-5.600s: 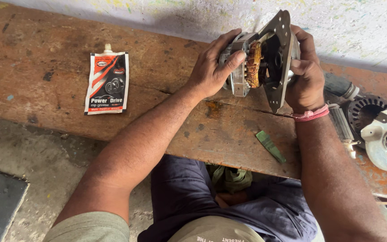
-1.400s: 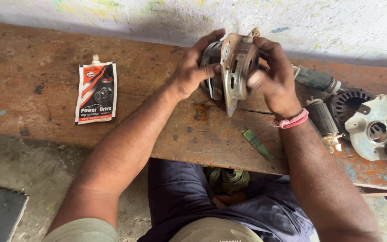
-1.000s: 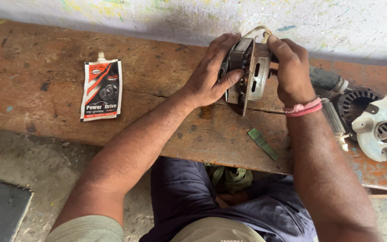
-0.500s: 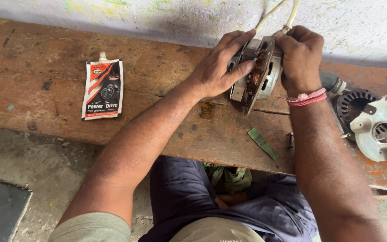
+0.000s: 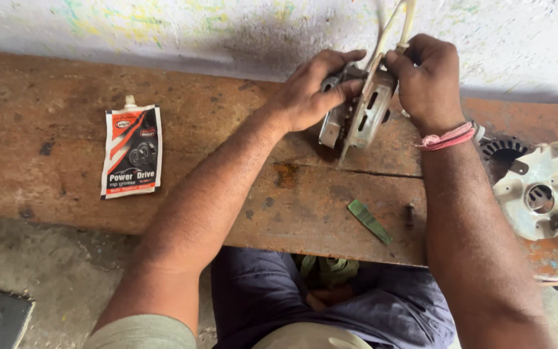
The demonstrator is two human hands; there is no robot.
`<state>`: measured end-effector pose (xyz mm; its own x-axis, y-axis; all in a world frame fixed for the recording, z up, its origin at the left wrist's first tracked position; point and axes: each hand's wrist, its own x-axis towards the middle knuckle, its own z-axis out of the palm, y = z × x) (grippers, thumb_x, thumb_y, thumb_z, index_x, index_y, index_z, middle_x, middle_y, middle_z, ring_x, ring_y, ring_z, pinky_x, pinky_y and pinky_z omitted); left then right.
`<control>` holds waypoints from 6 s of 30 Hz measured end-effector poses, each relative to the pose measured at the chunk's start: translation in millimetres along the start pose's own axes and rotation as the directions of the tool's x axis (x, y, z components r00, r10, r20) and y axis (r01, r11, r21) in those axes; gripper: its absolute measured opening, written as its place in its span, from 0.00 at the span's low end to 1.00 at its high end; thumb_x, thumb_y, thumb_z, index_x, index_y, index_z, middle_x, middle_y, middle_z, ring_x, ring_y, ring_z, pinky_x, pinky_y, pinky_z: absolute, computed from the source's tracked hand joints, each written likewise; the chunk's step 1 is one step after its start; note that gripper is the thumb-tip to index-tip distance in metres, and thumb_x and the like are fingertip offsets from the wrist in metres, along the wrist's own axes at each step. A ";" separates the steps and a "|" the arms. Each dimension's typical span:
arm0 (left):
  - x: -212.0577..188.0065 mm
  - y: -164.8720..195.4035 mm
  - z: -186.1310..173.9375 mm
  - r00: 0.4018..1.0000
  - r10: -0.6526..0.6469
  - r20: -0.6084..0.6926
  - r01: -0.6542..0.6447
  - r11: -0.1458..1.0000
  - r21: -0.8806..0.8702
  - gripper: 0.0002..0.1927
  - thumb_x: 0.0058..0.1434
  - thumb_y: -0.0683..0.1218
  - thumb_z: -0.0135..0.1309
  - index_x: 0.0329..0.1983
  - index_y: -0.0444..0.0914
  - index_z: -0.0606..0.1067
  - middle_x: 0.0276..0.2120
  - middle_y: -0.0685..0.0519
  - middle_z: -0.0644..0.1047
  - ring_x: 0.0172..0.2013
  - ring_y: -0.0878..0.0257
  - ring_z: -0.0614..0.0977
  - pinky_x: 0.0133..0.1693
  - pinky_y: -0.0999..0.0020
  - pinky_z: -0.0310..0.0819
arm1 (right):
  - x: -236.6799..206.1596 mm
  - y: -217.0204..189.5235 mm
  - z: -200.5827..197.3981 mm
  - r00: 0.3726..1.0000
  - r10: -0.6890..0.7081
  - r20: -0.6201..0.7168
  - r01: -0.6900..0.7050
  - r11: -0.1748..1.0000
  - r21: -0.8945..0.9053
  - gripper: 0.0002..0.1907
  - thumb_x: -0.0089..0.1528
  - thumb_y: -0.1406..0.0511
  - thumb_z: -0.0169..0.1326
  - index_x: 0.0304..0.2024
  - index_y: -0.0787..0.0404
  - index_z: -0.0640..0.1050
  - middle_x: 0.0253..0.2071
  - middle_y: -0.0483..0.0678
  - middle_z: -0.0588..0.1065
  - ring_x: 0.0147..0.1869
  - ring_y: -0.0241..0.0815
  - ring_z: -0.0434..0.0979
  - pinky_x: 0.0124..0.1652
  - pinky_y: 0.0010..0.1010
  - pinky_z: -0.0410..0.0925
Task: The person assembles a small electric motor by hand, inserting the rotor into the stator and aligning the housing. They use pliers to adjust internal components and a wrench to tighten bolts, then rotate the shaft to check movement.
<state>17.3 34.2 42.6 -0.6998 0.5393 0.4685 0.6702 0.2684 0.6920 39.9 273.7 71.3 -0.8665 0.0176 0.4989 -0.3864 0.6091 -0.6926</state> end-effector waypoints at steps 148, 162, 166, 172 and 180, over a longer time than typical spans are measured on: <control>-29.3 -36.0 8.7 0.969 -0.041 -0.242 -0.044 0.941 -0.336 0.36 0.72 0.70 0.41 0.63 0.38 0.75 0.52 0.46 0.83 0.59 0.54 0.82 0.62 0.55 0.76 | -67.5 -49.2 -4.2 0.884 -0.183 0.431 0.070 0.962 0.264 0.65 0.47 0.69 0.77 0.78 0.59 0.51 0.79 0.58 0.59 0.82 0.57 0.61 0.63 0.49 0.70; -23.8 -46.5 13.2 0.969 0.010 -0.246 -0.104 0.923 -0.370 0.34 0.74 0.68 0.39 0.62 0.36 0.75 0.49 0.46 0.83 0.54 0.55 0.85 0.60 0.56 0.80 | -68.2 -51.3 -2.1 0.913 -0.242 0.329 0.215 0.970 0.117 0.65 0.47 0.59 0.80 0.78 0.63 0.55 0.71 0.61 0.70 0.75 0.55 0.73 0.55 0.40 0.80; -24.8 -49.8 15.3 0.969 -0.032 -0.246 -0.064 0.926 -0.371 0.34 0.73 0.68 0.39 0.61 0.37 0.75 0.47 0.47 0.84 0.51 0.57 0.86 0.56 0.58 0.82 | -66.9 -53.6 -5.6 0.893 -0.257 0.369 0.231 0.966 0.114 0.65 0.46 0.60 0.79 0.77 0.63 0.54 0.69 0.63 0.70 0.74 0.56 0.72 0.54 0.40 0.78; -26.1 -48.9 14.3 0.970 -0.042 -0.240 -0.081 0.873 -0.480 0.34 0.73 0.69 0.43 0.61 0.36 0.75 0.48 0.46 0.84 0.53 0.57 0.85 0.57 0.58 0.80 | -69.2 -61.3 -4.5 0.897 -0.242 0.370 0.234 0.970 0.066 0.63 0.46 0.60 0.80 0.75 0.62 0.55 0.67 0.62 0.72 0.73 0.56 0.72 0.53 0.40 0.76; -22.8 -45.2 12.1 0.978 -0.050 -0.202 -0.066 0.845 -0.530 0.33 0.73 0.68 0.43 0.61 0.37 0.75 0.48 0.46 0.83 0.54 0.57 0.83 0.60 0.57 0.78 | -68.1 -60.9 2.1 0.898 -0.290 0.330 0.274 0.957 0.095 0.62 0.47 0.61 0.80 0.75 0.63 0.56 0.68 0.62 0.70 0.74 0.58 0.70 0.52 0.39 0.76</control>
<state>5.9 19.5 -5.9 -0.7680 0.3531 0.5344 0.4816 -0.2317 0.8452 121.8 233.8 78.4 -0.7709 -0.4224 0.4767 -0.6369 0.5126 -0.5758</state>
